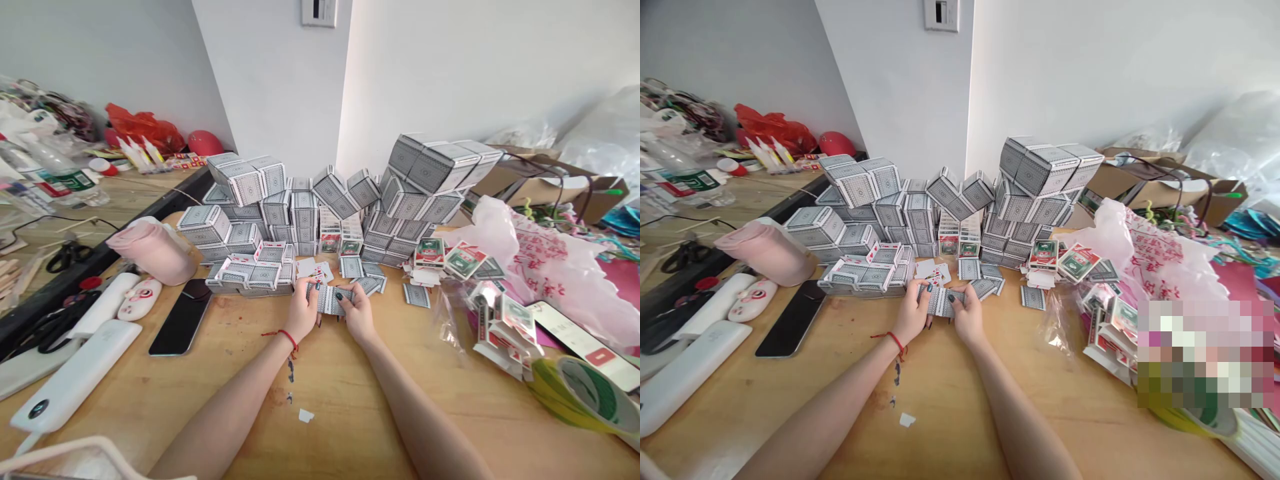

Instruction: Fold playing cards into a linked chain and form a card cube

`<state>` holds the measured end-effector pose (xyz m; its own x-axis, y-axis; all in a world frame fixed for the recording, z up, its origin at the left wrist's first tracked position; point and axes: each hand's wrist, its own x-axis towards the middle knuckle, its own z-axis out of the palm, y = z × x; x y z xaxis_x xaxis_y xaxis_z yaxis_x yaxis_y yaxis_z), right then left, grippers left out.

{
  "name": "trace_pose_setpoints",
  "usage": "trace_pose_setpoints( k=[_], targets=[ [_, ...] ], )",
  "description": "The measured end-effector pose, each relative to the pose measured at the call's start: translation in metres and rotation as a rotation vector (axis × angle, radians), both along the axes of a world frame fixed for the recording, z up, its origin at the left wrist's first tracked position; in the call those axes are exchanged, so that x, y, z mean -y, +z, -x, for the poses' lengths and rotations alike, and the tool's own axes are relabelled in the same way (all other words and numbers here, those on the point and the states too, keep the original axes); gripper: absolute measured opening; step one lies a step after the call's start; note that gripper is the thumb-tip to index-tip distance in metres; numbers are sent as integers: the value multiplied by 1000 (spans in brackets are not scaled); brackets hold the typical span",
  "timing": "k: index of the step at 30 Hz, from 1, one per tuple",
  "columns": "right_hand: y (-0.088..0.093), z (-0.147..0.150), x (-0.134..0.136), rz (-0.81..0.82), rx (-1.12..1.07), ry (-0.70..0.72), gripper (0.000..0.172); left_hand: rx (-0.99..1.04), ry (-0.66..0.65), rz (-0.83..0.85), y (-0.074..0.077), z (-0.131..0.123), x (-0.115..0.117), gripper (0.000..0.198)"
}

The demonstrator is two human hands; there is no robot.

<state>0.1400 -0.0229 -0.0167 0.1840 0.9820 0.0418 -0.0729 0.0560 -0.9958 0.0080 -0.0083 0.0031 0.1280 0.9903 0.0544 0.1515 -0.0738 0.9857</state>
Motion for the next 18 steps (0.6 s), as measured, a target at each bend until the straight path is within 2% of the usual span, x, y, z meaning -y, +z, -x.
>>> trace_pose_setpoints(
  k=[18],
  targets=[
    [3, -2, 4, -34, 78, -32, 13, -22, -86, 1, -5, 0, 0, 22]
  ],
)
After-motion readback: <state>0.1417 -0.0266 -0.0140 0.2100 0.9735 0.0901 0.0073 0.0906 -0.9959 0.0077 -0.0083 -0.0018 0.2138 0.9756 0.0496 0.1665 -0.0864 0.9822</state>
